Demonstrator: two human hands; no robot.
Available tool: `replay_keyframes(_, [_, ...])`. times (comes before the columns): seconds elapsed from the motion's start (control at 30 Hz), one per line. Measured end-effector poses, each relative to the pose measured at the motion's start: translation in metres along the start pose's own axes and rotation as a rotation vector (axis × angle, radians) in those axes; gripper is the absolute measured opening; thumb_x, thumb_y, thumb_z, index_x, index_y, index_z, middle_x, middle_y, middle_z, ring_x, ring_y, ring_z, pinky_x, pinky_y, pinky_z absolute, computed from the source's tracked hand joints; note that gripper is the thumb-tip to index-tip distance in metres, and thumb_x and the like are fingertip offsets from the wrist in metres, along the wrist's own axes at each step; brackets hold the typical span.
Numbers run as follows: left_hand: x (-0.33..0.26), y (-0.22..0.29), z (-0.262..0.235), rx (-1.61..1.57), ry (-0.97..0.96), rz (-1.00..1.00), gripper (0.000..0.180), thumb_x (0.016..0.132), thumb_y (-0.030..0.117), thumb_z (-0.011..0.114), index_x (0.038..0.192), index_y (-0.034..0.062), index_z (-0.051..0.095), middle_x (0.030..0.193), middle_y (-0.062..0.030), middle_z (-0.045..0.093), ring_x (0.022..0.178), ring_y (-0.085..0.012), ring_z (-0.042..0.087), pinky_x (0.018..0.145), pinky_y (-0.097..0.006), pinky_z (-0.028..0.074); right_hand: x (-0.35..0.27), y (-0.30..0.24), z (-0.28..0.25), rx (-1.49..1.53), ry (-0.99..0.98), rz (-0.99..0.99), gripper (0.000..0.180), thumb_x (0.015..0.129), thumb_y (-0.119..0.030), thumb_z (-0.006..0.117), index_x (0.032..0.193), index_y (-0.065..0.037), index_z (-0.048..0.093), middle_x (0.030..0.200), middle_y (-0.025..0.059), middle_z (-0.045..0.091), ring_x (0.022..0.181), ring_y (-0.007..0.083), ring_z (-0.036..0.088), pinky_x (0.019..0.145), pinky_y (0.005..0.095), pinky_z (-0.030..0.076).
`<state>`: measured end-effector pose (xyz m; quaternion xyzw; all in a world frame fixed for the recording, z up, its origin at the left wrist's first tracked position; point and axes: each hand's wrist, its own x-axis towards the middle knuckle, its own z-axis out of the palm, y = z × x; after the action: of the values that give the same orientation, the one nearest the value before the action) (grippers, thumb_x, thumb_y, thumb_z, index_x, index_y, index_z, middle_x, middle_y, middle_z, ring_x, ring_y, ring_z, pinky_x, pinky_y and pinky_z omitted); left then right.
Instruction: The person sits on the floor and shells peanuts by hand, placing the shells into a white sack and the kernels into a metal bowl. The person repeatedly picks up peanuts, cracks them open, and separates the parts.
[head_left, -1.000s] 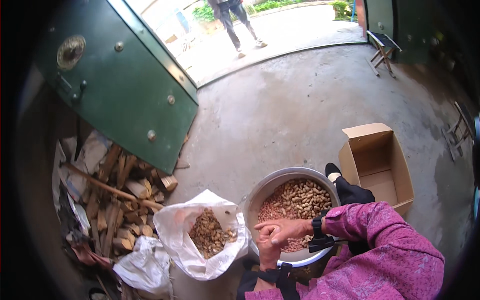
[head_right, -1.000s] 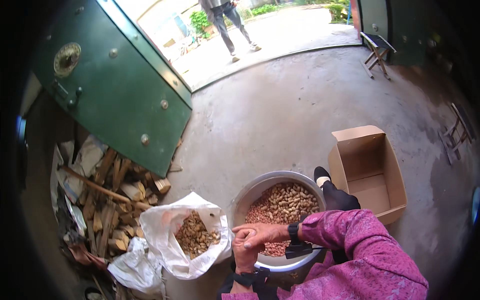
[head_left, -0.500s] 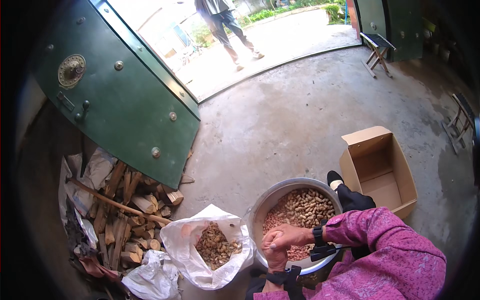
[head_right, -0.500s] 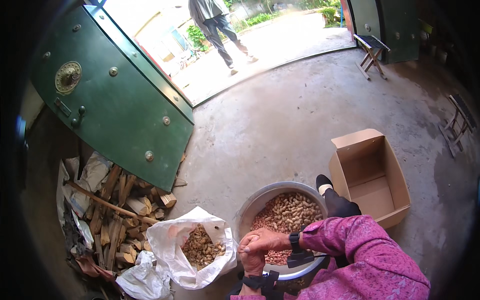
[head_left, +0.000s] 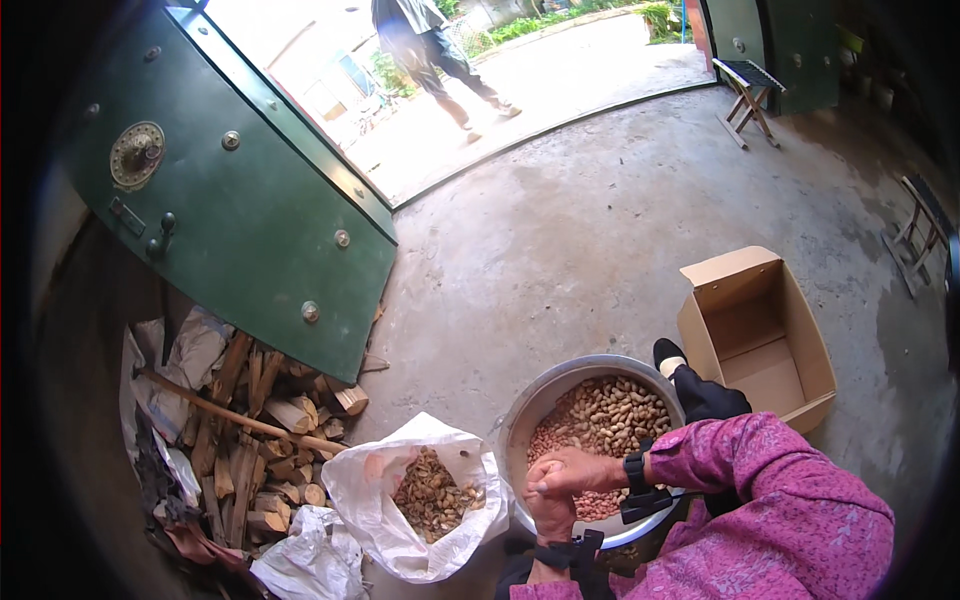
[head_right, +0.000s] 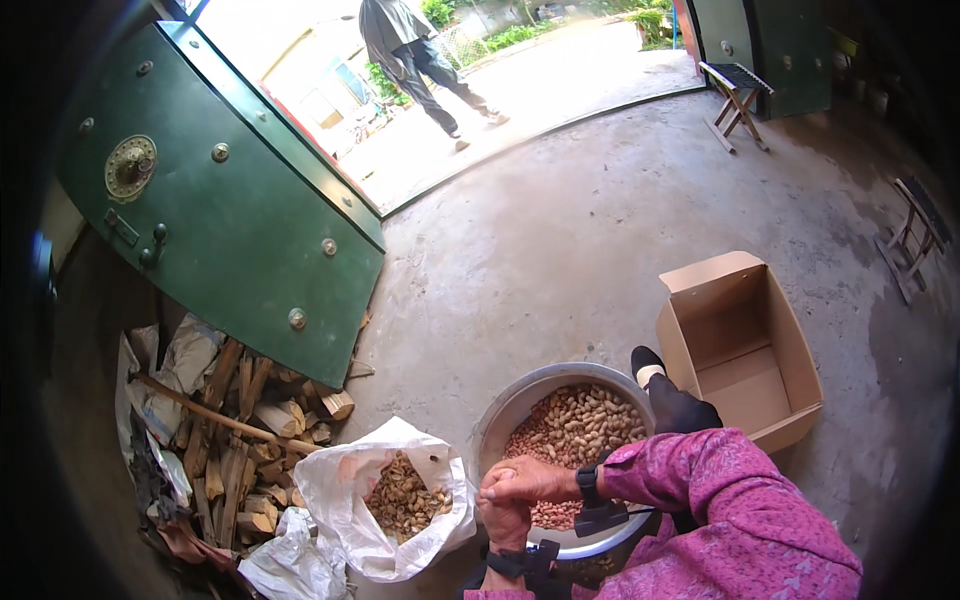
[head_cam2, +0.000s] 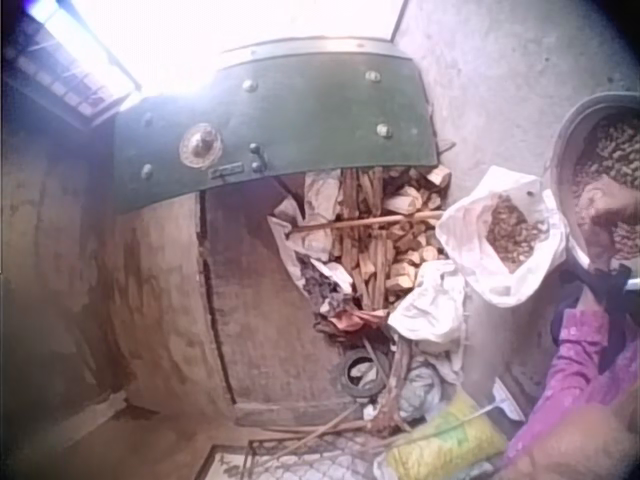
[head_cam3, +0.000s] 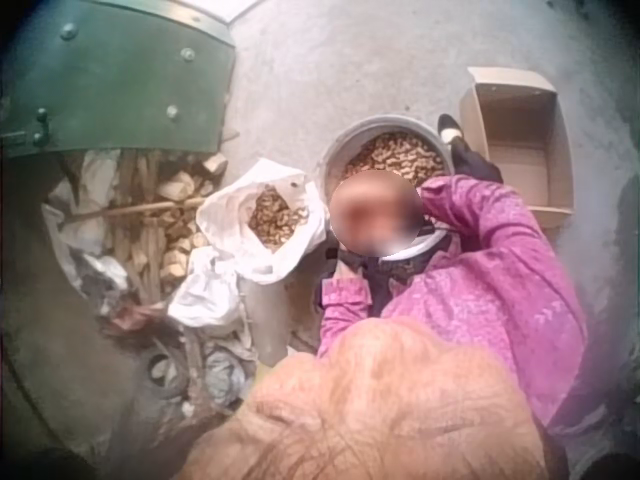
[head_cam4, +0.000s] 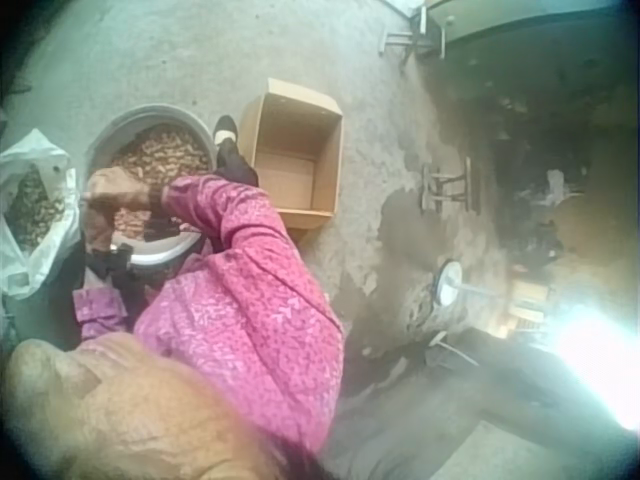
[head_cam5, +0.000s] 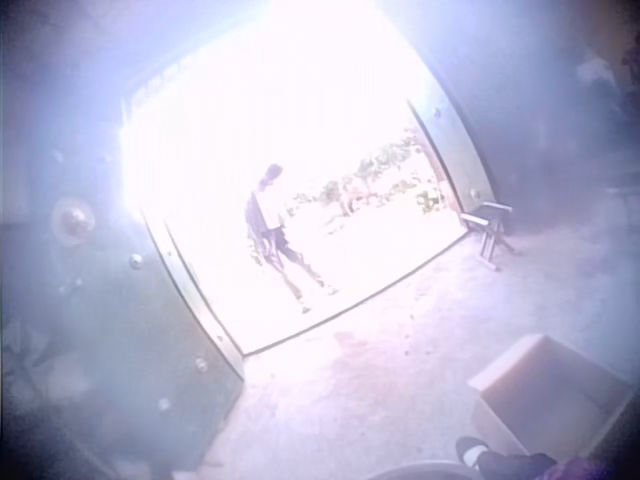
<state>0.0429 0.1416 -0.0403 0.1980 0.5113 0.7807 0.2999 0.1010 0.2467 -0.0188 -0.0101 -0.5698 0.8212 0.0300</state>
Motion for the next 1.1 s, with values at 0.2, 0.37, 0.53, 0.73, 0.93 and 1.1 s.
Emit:
replay_keyframes(0.2, [0.003, 0.012, 0.004, -0.122, -0.01, -0.191, 0.016, 0.084, 0.016, 0.063, 0.091, 0.0055, 0.052, 0.071, -0.0045, 0.059, 0.05, -0.0101, 0.051, 0.046, -0.023, 0.045, 0.011, 0.016, -0.02, 0.04, 0.236, 0.09, 0.045, 0.088, -0.046, 0.049, 0.093, -0.002, 0.057, 0.086, 0.003, 0.056, 0.078, 0.0091, 0.051, 0.067, 0.0242, 0.044])
replay_keyframes(0.37, [-0.004, 0.02, -0.015, -0.176, -0.003, -0.262, 0.024, 0.083, 0.011, 0.064, 0.092, 0.0074, 0.043, 0.066, -0.0081, 0.057, 0.044, -0.0121, 0.049, 0.042, -0.027, 0.045, -0.001, -0.022, -0.026, -0.312, 0.274, 0.011, 0.048, 0.089, -0.047, 0.05, 0.085, 0.0, 0.058, 0.074, 0.0024, 0.056, 0.07, 0.0089, 0.051, 0.062, 0.0256, 0.043])
replay_keyframes(0.53, [-0.01, 0.027, -0.023, -0.184, -0.075, -0.323, 0.022, 0.083, 0.013, 0.064, 0.091, 0.0064, 0.045, 0.064, -0.0092, 0.057, 0.042, -0.0132, 0.048, 0.043, -0.03, 0.048, 0.001, -0.016, -0.024, -0.426, 0.074, 0.115, 0.045, 0.09, -0.04, 0.048, 0.088, 0.003, 0.059, 0.077, 0.005, 0.057, 0.074, 0.0121, 0.052, 0.065, 0.0295, 0.044])
replay_keyframes(0.73, [-0.009, 0.028, -0.024, -0.226, -0.15, -0.365, 0.017, 0.083, 0.014, 0.063, 0.085, 0.004, 0.049, 0.065, -0.0103, 0.058, 0.043, -0.0131, 0.049, 0.045, -0.03, 0.049, 0.004, -0.007, -0.022, -0.395, -0.052, 0.085, 0.04, 0.092, -0.034, 0.046, 0.091, 0.004, 0.059, 0.077, 0.0062, 0.059, 0.075, 0.0121, 0.052, 0.066, 0.032, 0.044])
replay_keyframes(0.93, [-0.011, 0.029, -0.025, -0.217, -0.126, -0.376, 0.018, 0.082, 0.012, 0.064, 0.087, 0.0033, 0.049, 0.066, -0.0101, 0.058, 0.047, -0.0129, 0.051, 0.048, -0.03, 0.05, 0.005, -0.002, -0.022, -0.454, -0.005, -0.004, 0.036, 0.091, -0.03, 0.05, 0.086, 0.004, 0.059, 0.069, 0.0065, 0.056, 0.068, 0.0114, 0.052, 0.061, 0.0314, 0.045])
replay_keyframes(1.1, [-0.012, 0.027, -0.027, -0.215, -0.118, -0.398, 0.014, 0.083, 0.011, 0.062, 0.089, 0.0029, 0.051, 0.07, -0.0104, 0.059, 0.049, -0.0134, 0.052, 0.049, -0.03, 0.05, 0.001, -0.012, -0.018, -0.547, -0.018, -0.024, 0.036, 0.092, -0.031, 0.045, 0.089, 0.002, 0.058, 0.072, 0.0096, 0.058, 0.071, 0.0151, 0.054, 0.065, 0.0346, 0.045])
